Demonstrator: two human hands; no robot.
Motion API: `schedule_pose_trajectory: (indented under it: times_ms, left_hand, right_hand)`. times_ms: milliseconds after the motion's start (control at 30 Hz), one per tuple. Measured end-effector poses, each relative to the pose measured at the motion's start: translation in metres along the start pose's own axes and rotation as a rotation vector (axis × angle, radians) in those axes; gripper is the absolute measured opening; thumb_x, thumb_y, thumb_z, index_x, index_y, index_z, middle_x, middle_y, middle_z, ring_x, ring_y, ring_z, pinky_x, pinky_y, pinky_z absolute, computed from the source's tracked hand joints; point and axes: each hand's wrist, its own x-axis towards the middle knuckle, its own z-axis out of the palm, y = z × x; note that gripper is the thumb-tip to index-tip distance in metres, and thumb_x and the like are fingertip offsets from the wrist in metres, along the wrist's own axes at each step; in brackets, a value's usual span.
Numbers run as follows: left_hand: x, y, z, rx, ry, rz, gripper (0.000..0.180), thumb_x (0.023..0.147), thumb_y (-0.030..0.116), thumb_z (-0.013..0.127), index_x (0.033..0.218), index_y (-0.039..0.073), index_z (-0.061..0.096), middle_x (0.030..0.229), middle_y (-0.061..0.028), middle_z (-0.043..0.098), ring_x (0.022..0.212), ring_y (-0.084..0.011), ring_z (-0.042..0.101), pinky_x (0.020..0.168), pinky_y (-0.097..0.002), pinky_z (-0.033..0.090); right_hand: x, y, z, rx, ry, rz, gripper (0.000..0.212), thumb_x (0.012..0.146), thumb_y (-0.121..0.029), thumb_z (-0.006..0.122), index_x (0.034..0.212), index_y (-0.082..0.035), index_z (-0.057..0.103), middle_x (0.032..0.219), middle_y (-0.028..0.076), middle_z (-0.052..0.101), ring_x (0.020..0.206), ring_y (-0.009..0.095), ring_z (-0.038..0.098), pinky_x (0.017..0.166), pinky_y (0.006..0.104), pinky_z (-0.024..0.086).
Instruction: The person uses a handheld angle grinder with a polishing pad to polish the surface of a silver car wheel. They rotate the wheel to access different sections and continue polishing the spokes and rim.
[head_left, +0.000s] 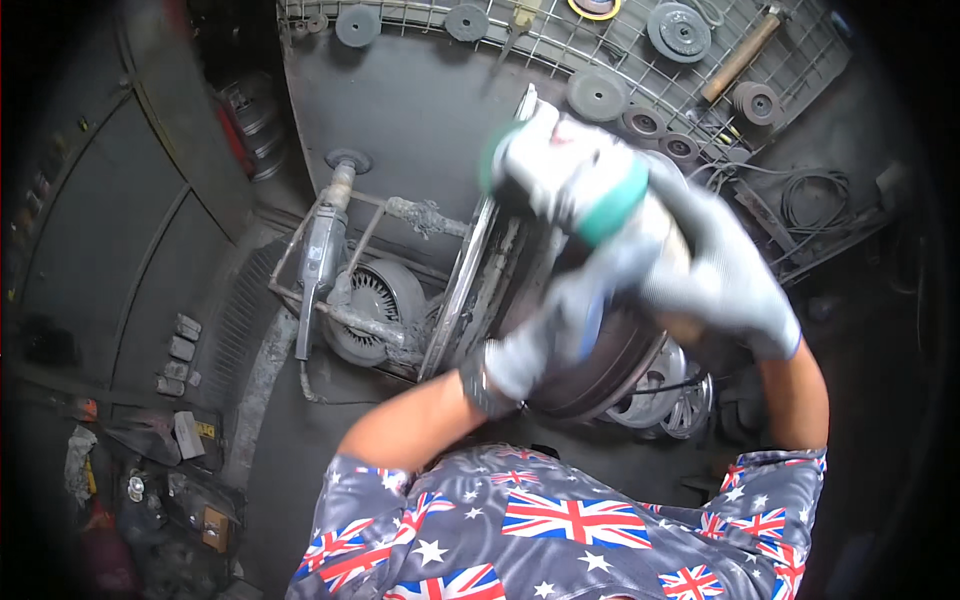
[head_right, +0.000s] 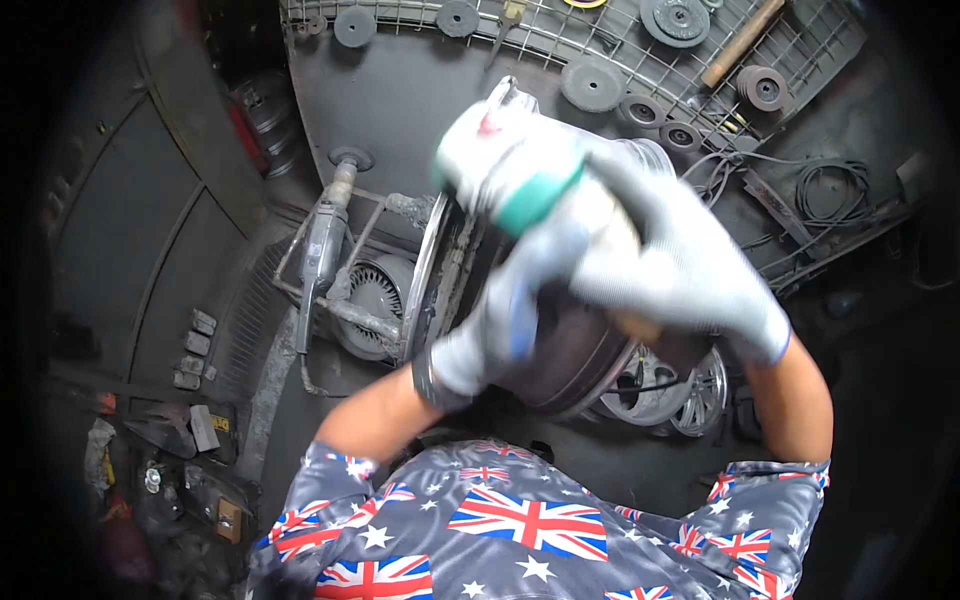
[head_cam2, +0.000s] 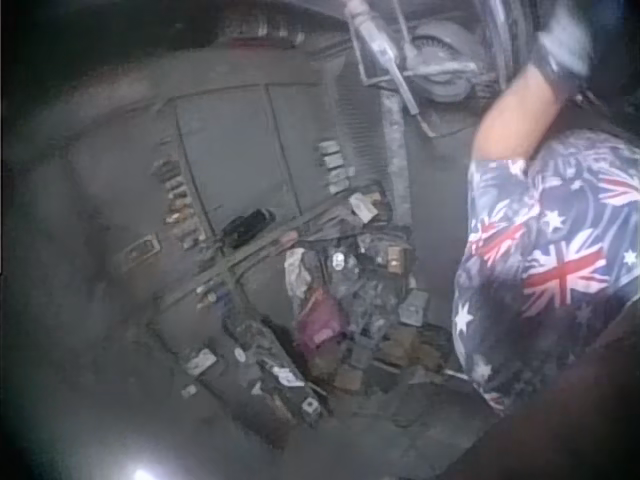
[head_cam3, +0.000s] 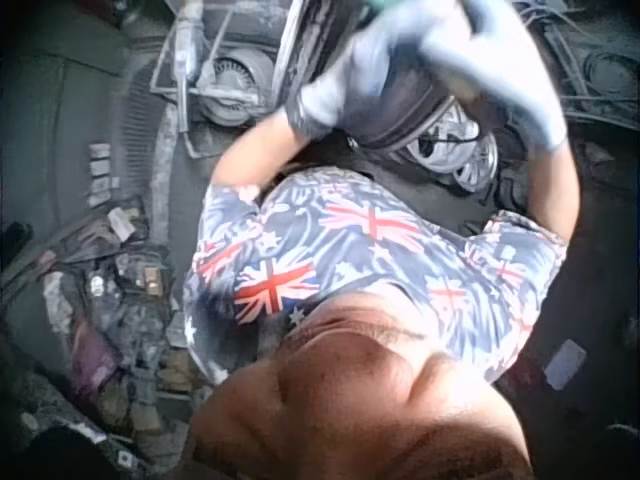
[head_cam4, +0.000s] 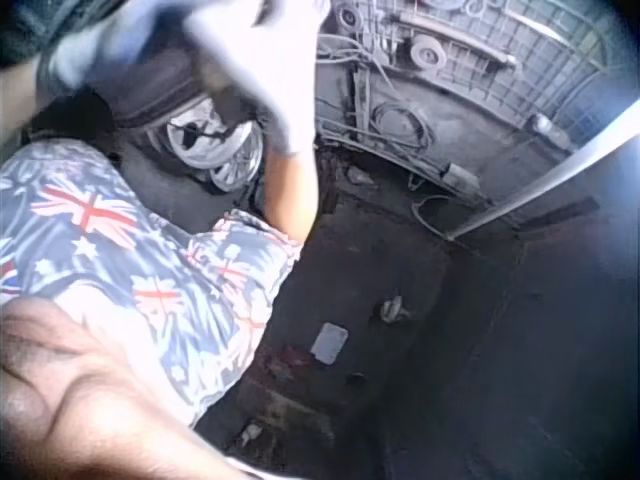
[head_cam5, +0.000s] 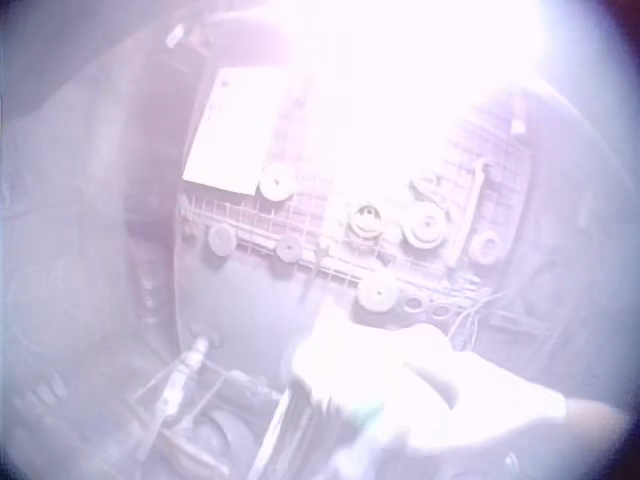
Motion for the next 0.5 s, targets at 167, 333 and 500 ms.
schedule_pose_trajectory:
  times_ms: [167,333,500]
  left_hand:
    - [-0.087,-0.026,0.007,-0.194,-0.016,-0.265,0.037,0.105,0.028,0.043,0.127,0.002,0.057,0.123,-0.0074,0.061,0.117,-0.0161,0.057,0.105,-0.0348,0.042]
    - [-0.074,-0.032,0.008,-0.227,-0.001,-0.219,0.04,0.105,0.028,0.041,0.129,0.001,0.056,0.126,-0.01,0.061,0.119,-0.018,0.057,0.106,-0.0359,0.042]
    - [0.007,-0.018,-0.003,0.03,0.082,0.061,0.042,0.106,0.028,0.039,0.132,-0.001,0.055,0.129,-0.0126,0.061,0.122,-0.0199,0.057,0.108,-0.0371,0.041]
  right_hand:
    - [-0.05,-0.015,0.037,-0.204,-0.31,-0.011,0.079,0.084,-0.031,0.072,0.147,0.003,0.039,0.1,0.023,0.063,0.084,0.04,0.068,0.077,0.0422,0.056]
    - [-0.038,-0.006,0.014,-0.219,-0.178,-0.075,0.079,0.081,-0.03,0.073,0.146,0.002,0.042,0.1,0.02,0.068,0.084,0.038,0.07,0.079,0.039,0.057]
    - [0.009,0.023,-0.016,0.022,-0.049,-0.096,0.074,0.077,-0.027,0.075,0.14,0.002,0.05,0.113,0.018,0.069,0.101,0.022,0.068,0.09,0.0332,0.052]
